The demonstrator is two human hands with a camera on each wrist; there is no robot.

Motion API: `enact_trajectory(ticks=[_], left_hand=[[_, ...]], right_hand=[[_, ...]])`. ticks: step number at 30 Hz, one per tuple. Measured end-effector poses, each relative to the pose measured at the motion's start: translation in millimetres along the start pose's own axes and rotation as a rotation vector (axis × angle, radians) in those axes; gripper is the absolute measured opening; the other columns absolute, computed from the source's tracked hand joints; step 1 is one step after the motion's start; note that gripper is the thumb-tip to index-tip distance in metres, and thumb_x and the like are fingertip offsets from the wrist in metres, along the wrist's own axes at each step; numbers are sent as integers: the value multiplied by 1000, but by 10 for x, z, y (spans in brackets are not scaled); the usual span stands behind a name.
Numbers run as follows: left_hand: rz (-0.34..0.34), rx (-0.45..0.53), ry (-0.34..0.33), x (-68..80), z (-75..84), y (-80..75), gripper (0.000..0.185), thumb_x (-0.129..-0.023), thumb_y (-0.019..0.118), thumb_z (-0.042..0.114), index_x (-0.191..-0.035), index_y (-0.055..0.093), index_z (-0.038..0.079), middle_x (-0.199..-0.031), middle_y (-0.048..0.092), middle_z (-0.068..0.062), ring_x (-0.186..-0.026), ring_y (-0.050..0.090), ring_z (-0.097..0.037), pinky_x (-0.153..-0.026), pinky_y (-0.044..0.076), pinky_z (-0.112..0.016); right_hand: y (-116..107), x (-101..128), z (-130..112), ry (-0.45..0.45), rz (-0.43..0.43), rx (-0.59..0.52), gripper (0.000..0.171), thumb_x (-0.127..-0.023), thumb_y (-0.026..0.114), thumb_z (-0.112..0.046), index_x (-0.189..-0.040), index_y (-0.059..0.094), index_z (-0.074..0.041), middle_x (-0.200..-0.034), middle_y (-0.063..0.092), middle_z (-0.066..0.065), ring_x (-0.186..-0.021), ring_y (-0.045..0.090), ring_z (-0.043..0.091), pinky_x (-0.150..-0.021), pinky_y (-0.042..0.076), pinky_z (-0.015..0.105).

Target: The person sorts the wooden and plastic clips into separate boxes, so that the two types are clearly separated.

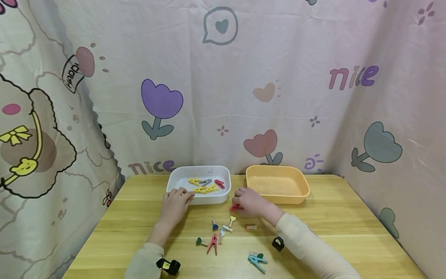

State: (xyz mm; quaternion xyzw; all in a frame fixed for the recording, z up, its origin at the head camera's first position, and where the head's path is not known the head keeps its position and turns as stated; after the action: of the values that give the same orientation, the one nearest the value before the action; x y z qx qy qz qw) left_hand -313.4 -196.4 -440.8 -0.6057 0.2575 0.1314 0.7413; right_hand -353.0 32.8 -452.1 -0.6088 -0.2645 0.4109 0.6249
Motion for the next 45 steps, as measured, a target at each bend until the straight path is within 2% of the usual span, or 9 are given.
enact_trajectory(ticks=[11, 18, 23, 28, 32, 38, 45], left_hand=[[-5, 2, -4, 5, -1, 0, 14, -88, 71, 25, -102, 75, 24, -96, 67, -1, -89, 60, -25, -75, 40, -42], [0, 6, -1, 4, -2, -1, 14, -88, 72, 25, -102, 75, 23, -95, 67, -1, -88, 60, -25, -76, 40, -43], [-1, 12, 0, 5, -8, -2, 14, -88, 71, 25, -102, 75, 24, -96, 67, 0, -89, 60, -24, -76, 39, -41], [-3, 4, 5, 2, -3, -8, 14, -89, 71, 26, -102, 75, 24, -96, 67, 0, -89, 60, -24, -75, 40, -41], [-5, -8, 10, -1, -3, -4, 14, -89, 71, 27, -102, 75, 24, -97, 67, 0, -89, 60, -24, -75, 40, -41], [7, -4, 16, 0, -11, 2, 14, -88, 72, 25, -102, 75, 24, -95, 67, 0, -88, 60, -24, -75, 40, -41], [11, 0, 23, 5, 1, -8, 14, -88, 72, 26, -101, 75, 25, -96, 67, 0, -87, 60, -23, -74, 40, -40]], right_hand=[[-232, -80, 29, -25, 89, 78, 16, -82, 76, -33, -87, 68, -21, -88, 61, -6, -87, 52, 15, -73, 40, 29], [-391, -180, 35, -61, 155, 90, 18, -78, 79, -31, -86, 67, -20, -88, 62, -4, -87, 54, 18, -75, 42, 33], [-461, -282, 49, -58, 135, 111, 18, -82, 76, -33, -89, 67, -20, -96, 65, -3, -90, 52, 18, -75, 40, 32], [-526, -376, 40, -62, 116, 135, 17, -84, 74, -34, -91, 68, -20, -92, 62, -3, -87, 50, 17, -72, 38, 29], [-585, -464, 15, -71, 109, 124, 18, -86, 73, -33, -96, 69, -19, -94, 62, -3, -88, 50, 17, -73, 40, 29], [-614, -637, -14, -63, 54, 110, 24, -88, 71, -34, -105, 70, -18, -101, 64, -2, -93, 51, 17, -76, 42, 30], [-606, -869, -50, -71, 46, 142, 19, -89, 69, -36, -101, 69, -20, -102, 65, -4, -94, 52, 16, -82, 44, 30]])
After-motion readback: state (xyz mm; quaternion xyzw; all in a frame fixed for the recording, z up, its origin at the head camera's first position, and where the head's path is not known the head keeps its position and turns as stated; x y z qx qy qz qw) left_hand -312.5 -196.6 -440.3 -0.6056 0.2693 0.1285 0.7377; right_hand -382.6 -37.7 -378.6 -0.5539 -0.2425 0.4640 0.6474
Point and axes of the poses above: each hand's wrist, its own x-axis away from the middle knuckle, its own y-axis out of the palm, z = x × y, the point moved 7 cm from there along -x, towards the middle knuckle
